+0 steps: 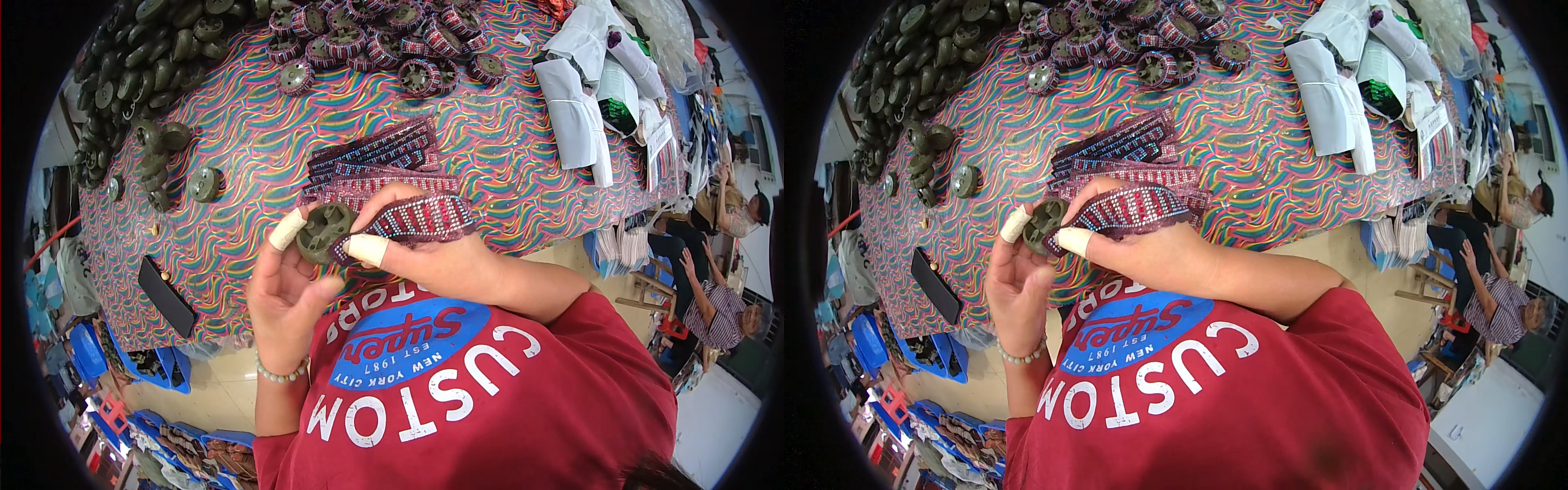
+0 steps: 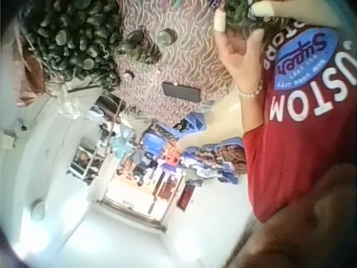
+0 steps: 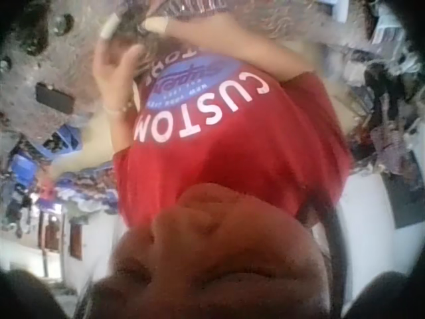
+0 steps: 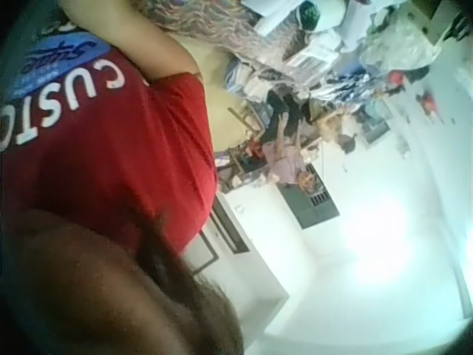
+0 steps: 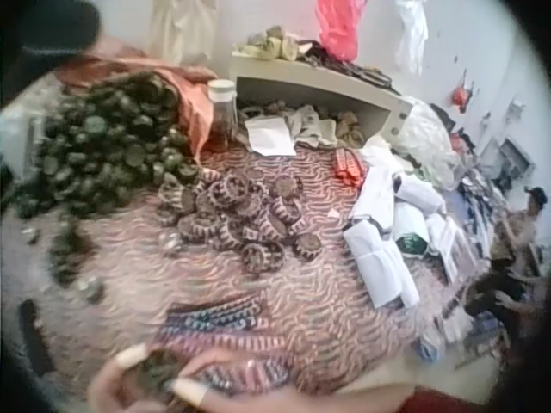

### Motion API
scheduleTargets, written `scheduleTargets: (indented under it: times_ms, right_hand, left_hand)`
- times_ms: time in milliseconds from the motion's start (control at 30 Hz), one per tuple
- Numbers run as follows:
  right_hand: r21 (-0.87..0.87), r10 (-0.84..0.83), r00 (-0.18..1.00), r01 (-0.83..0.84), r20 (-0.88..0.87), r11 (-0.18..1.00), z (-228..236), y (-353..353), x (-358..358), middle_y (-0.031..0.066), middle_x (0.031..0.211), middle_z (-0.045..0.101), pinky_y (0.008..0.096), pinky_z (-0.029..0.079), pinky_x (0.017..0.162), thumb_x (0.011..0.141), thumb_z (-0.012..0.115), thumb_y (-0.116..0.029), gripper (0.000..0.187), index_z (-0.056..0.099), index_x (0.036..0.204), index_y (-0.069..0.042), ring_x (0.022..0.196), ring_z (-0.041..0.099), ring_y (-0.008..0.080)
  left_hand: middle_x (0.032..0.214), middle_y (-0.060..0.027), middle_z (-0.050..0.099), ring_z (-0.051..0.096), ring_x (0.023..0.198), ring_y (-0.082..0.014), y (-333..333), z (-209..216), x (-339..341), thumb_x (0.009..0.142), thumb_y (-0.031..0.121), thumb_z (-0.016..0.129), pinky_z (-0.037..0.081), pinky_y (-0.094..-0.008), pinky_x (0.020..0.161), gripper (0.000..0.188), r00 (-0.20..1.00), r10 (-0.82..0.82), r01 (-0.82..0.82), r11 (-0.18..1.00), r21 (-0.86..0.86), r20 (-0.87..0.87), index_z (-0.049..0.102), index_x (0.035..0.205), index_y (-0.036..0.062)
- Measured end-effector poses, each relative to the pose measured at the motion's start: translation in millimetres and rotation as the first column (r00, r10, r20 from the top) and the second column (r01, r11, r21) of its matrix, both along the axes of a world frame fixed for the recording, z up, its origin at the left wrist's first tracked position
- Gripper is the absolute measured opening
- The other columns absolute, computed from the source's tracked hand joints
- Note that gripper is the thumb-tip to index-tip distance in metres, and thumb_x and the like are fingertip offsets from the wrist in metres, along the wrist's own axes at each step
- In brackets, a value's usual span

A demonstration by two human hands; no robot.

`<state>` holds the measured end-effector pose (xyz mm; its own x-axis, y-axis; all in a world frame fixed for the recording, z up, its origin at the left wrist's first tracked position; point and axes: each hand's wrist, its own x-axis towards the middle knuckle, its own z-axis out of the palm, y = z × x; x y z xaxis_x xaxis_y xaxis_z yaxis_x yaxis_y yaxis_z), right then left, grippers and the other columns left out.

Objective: Assembling small plastic and fabric components at a workstation.

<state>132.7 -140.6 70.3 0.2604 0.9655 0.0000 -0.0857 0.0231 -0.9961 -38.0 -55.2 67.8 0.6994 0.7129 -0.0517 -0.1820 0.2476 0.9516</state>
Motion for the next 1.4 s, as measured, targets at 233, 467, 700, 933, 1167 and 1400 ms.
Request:
scheduleTargets:
  times_ms: [233,467,700,933,1167,1400]
  right_hand:
    - [-0.045,0.157,0.945,-0.177,-0.287,0.983,5.0,2.5,20.9,0.0093,0.085,0.060,0.0255,0.053,0.062,0.081,0.066,-0.002,0.017,0.063,0.097,0.003,0.074,0.063,0.0161]
    - [-0.076,0.070,0.809,-0.140,-0.583,0.987,3.2,6.3,26.8,0.0068,0.094,0.065,0.0274,0.055,0.070,0.084,0.065,-0.004,0.018,0.062,0.101,0.000,0.083,0.063,0.0142]
    - [0.049,0.070,0.894,-0.053,-0.443,0.997,-3.7,10.1,18.3,0.0081,0.100,0.066,0.0311,0.049,0.085,0.083,0.066,-0.004,0.017,0.065,0.099,-0.002,0.096,0.062,0.0170]
    - [0.152,0.019,0.996,-0.005,-0.090,0.988,-8.8,4.6,17.3,0.0097,0.100,0.065,0.0301,0.049,0.084,0.080,0.068,-0.002,0.013,0.067,0.093,0.000,0.091,0.062,0.0171]
    - [-0.030,0.167,0.851,-0.210,-0.497,0.977,-8.0,14.9,29.7,0.0054,0.103,0.067,0.0267,0.049,0.086,0.084,0.066,-0.006,0.027,0.064,0.110,-0.001,0.094,0.062,0.0117]
    - [0.076,0.063,0.983,-0.050,-0.174,0.996,-14.2,10.6,18.3,0.0080,0.096,0.066,0.0305,0.049,0.084,0.083,0.066,-0.005,0.017,0.064,0.099,-0.001,0.094,0.062,0.0167]
  left_hand:
    - [0.133,-0.0162,0.046,0.048,0.121,-0.0238,-6.3,-2.6,3.0,0.072,0.000,0.073,0.038,-0.0381,0.104,0.064,0.995,0.097,-0.096,0.993,-0.062,0.000,0.043,0.128,-0.0002]
    - [0.134,-0.0179,0.046,0.048,0.122,-0.0246,-6.8,-4.6,1.2,0.069,0.011,0.080,0.037,-0.0372,0.104,0.069,0.998,0.049,-0.045,0.995,-0.084,0.041,0.044,0.127,-0.0005]
    - [0.144,-0.0214,0.033,0.038,0.131,-0.0271,-0.6,-3.8,8.7,0.076,0.012,0.073,0.034,-0.0390,0.106,0.077,0.997,-0.047,0.049,0.998,-0.029,0.056,0.032,0.139,-0.0025]
    - [0.142,-0.0199,0.036,0.041,0.128,-0.0282,-16.1,4.6,14.5,0.072,-0.002,0.072,0.036,-0.0381,0.105,0.078,0.985,0.099,-0.083,0.990,0.117,-0.138,0.030,0.137,-0.0074]
    - [0.137,-0.0202,0.042,0.044,0.126,-0.0272,-1.8,-0.3,5.9,0.070,0.000,0.075,0.036,-0.0383,0.105,0.079,0.992,-0.077,0.090,0.986,0.140,-0.098,0.033,0.136,-0.0072]
    - [0.150,-0.0150,0.022,0.037,0.130,-0.0217,-14.4,6.2,25.4,0.074,-0.005,0.069,0.034,-0.0327,0.106,0.086,0.990,0.065,-0.051,0.992,0.115,-0.122,0.019,0.144,-0.0037]
